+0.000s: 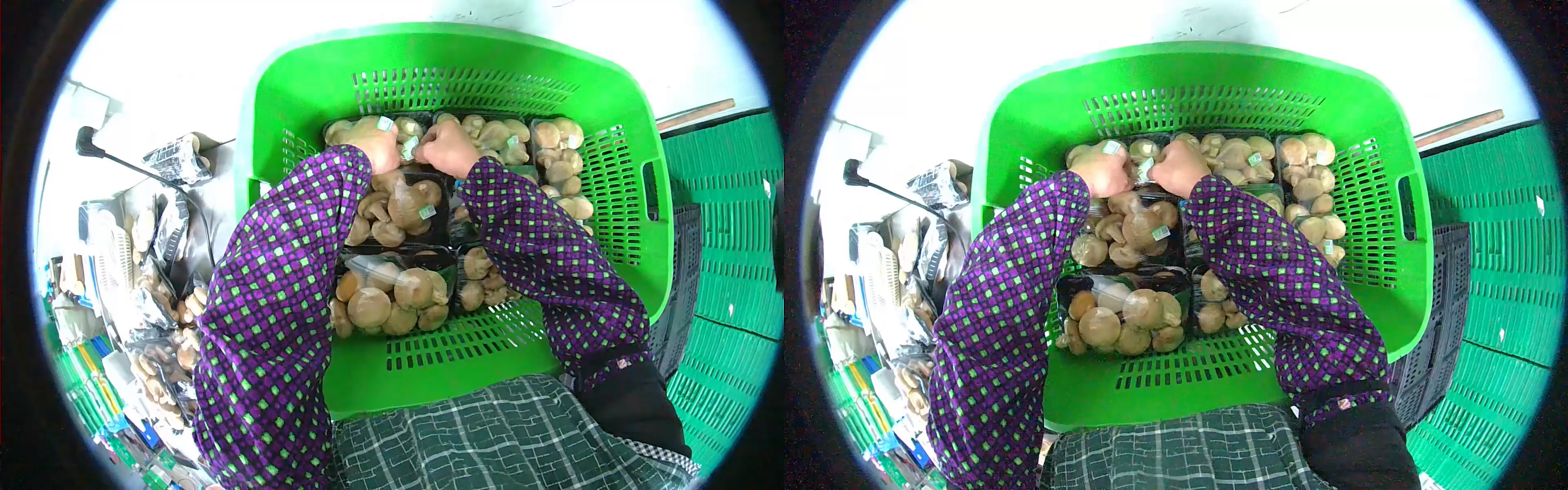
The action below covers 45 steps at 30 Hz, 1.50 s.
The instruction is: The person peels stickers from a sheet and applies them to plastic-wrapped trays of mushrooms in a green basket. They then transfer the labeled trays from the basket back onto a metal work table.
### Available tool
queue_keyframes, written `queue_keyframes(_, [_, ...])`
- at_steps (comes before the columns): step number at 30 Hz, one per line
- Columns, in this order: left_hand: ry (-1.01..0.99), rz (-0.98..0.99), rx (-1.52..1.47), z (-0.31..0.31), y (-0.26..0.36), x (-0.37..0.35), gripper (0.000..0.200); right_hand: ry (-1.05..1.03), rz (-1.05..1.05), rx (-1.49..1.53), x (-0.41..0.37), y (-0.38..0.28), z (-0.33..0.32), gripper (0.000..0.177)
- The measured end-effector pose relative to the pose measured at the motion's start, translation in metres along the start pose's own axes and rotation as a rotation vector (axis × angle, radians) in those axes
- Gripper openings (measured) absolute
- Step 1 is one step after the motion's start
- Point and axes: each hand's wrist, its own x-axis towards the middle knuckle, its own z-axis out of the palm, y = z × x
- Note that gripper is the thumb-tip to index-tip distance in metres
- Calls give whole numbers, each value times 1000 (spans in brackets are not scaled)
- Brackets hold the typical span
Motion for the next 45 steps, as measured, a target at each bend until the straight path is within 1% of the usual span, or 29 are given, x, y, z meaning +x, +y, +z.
queue_keyframes(1, [34, -4, 2, -1, 4, -1, 30, -4, -2, -2, 1, 4, -2, 26])
queue_keyframes(4, [-9, 4, -21, -6, 5, -2, 29, -59, 19, 22, 2, 4, -5, 23])
queue_keyframes(6, [-13, -7, -26, -5, 5, -1, 30, -156, 114, 164, 1, 2, -9, 24])
queue_keyframes(7, [-13, -10, -28, -5, 4, -1, 30, -158, 112, 163, 2, 4, -9, 24])
queue_keyframes(9, [4, 11, -59, -6, 4, -2, 30, -211, 212, 350, 3, 4, -8, 19])
queue_keyframes(10, [5, 9, -60, -5, 3, -1, 30, -213, 211, 348, 3, 3, -10, 19])
queue_keyframes(11, [-4, 31, -78, -3, 2, 2, 31, -273, 250, 469, 2, 3, -13, 13])
queue_keyframes(12, [-14, 53, -95, -4, 3, 1, 33, -334, 290, 589, 1, 3, -15, 13])
queue_keyframes(13, [-14, 52, -96, -6, 4, 0, 33, -335, 290, 589, 1, 3, -15, 13])
queue_keyframes(15, [-79, 45, -124, -12, 7, -1, 38, -345, 314, 660, 1, 3, -17, 20])
queue_keyframes(19, [-88, 22, -206, -8, 4, 0, 40, -375, 349, 683, 5, 3, -19, 20])
queue_keyframes(22, [-101, -9, -260, -5, 3, 4, 37, -371, 385, 668, 6, -3, -21, 21])
queue_keyframes(24, [-122, -18, -298, -4, 3, 6, 35, -421, 398, 577, 8, -6, -22, 21])
queue_keyframes(25, [-122, -18, -298, -4, 3, 5, 35, -421, 398, 578, 9, -8, -21, 21])
queue_keyframes(27, [-118, 17, -269, -4, 4, 5, 32, -391, 366, 393, 10, -12, -20, 20])
queue_keyframes(28, [-119, 17, -269, -5, 4, 4, 32, -391, 367, 394, 10, -15, -21, 20])
queue_keyframes(30, [-98, 22, -300, -7, 4, 3, 30, -397, 432, 493, 10, -18, -23, 19])
queue_keyframes(31, [-97, 22, -301, -9, 5, 2, 30, -397, 432, 493, 11, -17, -23, 19])
queue_keyframes(33, [-91, -11, -300, -12, 8, 0, 30, -443, 489, 607, 15, -11, -22, 19])
queue_keyframes(34, [-91, -13, -302, -9, 7, 1, 30, -445, 489, 606, 19, -5, -20, 19])
queue_keyframes(36, [-39, 11, -228, -4, 7, 4, 32, -516, 549, 688, 22, -3, -19, 16])
queue_keyframes(37, [-40, 11, -229, -2, 7, 5, 32, -516, 550, 688, 19, -5, -20, 16])
queue_keyframes(39, [-31, 4, -148, -1, 9, 6, 33, -411, 442, 520, 12, -10, -23, 15])
queue_keyframes(43, [-12, 17, -171, 6, 2, 12, 35, -357, 427, 450, 10, -16, -23, 17])
queue_keyframes(45, [-34, 56, -176, 8, 0, 14, 34, -297, 412, 352, 9, -19, -23, 19])
